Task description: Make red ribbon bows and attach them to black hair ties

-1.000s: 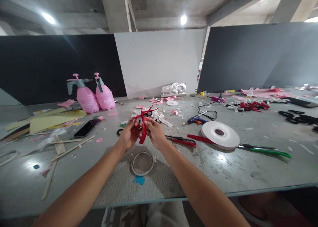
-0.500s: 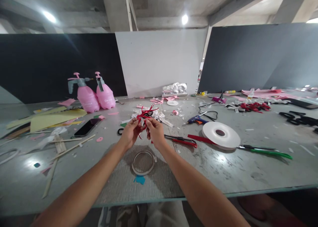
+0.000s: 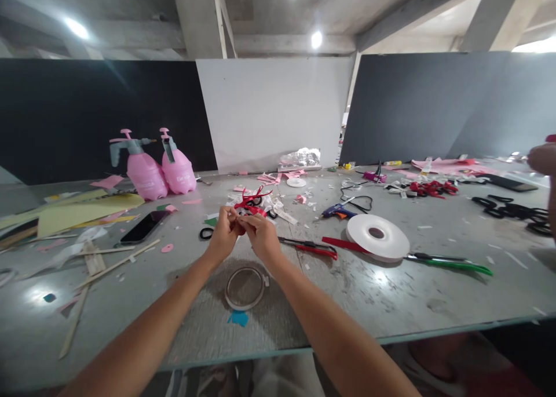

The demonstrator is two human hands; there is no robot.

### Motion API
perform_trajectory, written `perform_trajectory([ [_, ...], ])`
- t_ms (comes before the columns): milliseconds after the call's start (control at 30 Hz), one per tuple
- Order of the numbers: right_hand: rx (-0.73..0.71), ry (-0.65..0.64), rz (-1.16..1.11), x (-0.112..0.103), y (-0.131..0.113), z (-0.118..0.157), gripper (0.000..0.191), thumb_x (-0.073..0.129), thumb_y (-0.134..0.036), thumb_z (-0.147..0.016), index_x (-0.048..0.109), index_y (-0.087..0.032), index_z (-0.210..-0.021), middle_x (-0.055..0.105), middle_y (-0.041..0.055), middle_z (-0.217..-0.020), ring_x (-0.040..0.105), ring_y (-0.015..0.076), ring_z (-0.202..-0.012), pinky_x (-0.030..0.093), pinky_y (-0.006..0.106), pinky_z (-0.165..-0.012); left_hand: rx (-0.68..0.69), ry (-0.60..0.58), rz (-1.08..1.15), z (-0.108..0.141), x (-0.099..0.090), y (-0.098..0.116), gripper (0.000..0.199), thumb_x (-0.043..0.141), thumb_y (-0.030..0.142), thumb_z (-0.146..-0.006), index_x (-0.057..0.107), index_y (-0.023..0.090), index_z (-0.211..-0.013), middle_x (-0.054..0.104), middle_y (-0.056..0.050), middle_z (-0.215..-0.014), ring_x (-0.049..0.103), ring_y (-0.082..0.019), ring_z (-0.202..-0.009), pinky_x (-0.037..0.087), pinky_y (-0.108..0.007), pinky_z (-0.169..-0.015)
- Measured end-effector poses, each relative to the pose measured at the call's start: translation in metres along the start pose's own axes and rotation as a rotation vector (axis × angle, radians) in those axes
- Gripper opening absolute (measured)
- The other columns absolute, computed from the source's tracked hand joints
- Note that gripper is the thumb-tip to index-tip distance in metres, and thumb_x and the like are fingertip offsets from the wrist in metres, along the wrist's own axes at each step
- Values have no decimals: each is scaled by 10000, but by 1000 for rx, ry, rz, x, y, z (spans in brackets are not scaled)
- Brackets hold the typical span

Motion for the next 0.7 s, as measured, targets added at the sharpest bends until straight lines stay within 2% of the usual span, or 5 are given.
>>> perform_trajectory([
  [133, 30, 81, 29, -3, 3, -1, 191, 646, -392, -811, 770, -290, -913, 561, 70, -1040, 536, 116, -646, 448, 199, -400, 23, 29, -63, 2, -1, 2, 250, 613, 209, -829, 424, 235, -991, 559, 41, -707, 468, -100, -600, 333, -202, -595],
  [200, 22, 53, 45, -6, 3, -4, 215, 624, -396, -821, 767, -282, -935, 561, 73, -1092, 553, 112, -647, 446, 186, -351, 31, 2, -59, 2, 1, 1, 249, 602, 221, -844, 415, 237, -1007, 540, 50, -685, 447, -95, -574, 323, -201, -580],
  [333, 44, -33, -14, -8, 3, -9, 220, 638, -381, -795, 767, -234, -895, 598, 44, -854, 543, 94, -555, 436, 165, -305, 2, -96, 16, 0, 4, -4, 267, 586, 229, -856, 392, 242, -1039, 534, 63, -663, 437, -88, -539, 316, -196, -552],
  [500, 263, 120, -205, -7, 14, -9, 231, 666, -367, -736, 718, -167, -838, 502, -44, -524, 459, 71, -387, 448, 189, -309, -116, -63, 176, -2, 6, -9, 414, 680, 246, -778, 394, 255, -1077, 587, 58, -705, 499, -97, -556, 362, -200, -563],
  [700, 430, 278, -484, -1, 28, -4, 285, 785, -320, -607, 615, -175, -783, 530, -64, -551, 470, 59, -428, 542, 222, -437, -65, 98, 123, 4, 4, 1, 388, 731, 126, -717, 565, 219, -1056, 632, -5, -779, 588, -138, -726, 410, -222, -740],
])
Point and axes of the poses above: each hand's wrist, its own z-axis away from the middle knuckle, its own x-axis out of the palm, y = z × x, the point moved 4 cm from there along -z, towards the middle knuckle
